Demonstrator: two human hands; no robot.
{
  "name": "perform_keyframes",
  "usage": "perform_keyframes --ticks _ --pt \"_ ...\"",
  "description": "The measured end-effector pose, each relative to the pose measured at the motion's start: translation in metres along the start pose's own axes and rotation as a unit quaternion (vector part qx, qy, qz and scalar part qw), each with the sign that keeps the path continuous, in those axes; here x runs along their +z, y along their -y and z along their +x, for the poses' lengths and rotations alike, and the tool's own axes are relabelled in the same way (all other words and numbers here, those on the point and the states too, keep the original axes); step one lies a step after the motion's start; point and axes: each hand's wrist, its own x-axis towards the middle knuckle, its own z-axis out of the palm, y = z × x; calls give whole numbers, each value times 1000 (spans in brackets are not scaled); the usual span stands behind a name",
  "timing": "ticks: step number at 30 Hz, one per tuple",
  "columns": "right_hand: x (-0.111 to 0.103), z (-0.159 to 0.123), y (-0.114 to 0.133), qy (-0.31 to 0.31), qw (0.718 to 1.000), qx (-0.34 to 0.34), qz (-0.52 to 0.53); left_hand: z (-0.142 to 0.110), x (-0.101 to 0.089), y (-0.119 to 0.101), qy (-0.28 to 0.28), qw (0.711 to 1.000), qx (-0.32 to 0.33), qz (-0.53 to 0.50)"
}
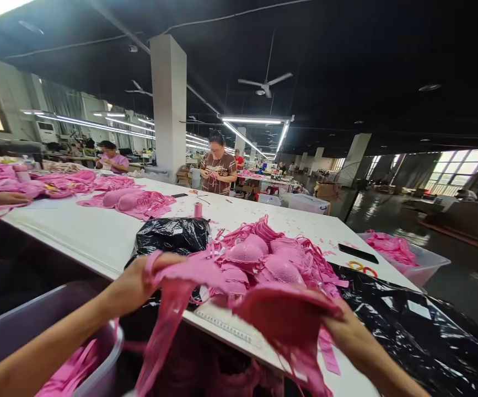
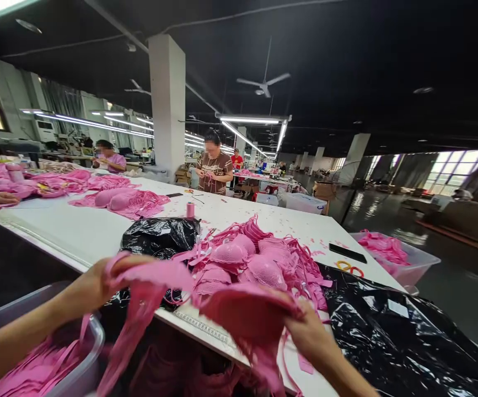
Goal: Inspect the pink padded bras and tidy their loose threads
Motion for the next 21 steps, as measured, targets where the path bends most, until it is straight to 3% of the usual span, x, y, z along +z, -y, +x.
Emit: perform_keyframes --ticks 3,5,8,10,11,14,15,17,19,21 --pt "-42 62 29 -99 991 -90 -16 95 -12 -15 -126 969 208 52" --pt "-69 95 41 -211 958 -178 -74 150 -9 -18 -175 939 282 95" --pt "-91 119 25 -267 885 -297 -238 196 14 -1 -191 916 337 106" --pt "-89 116 -11 -229 870 -330 -286 201 44 25 -149 932 323 64" --pt "-83 111 -34 -189 880 -321 -293 197 62 42 -119 948 293 36" --pt "-60 90 -96 -65 918 -220 -323 170 112 96 49 981 187 -27" --pt "-53 82 -110 -59 925 -193 -321 161 125 111 65 986 146 -48" --pt "-51 67 -122 -73 939 -156 -296 145 140 130 62 989 102 -86" --pt "-66 55 -119 -90 956 -93 -263 136 145 136 48 989 80 -113" --pt "-93 48 -106 -78 967 41 -240 133 145 134 23 990 53 -130"
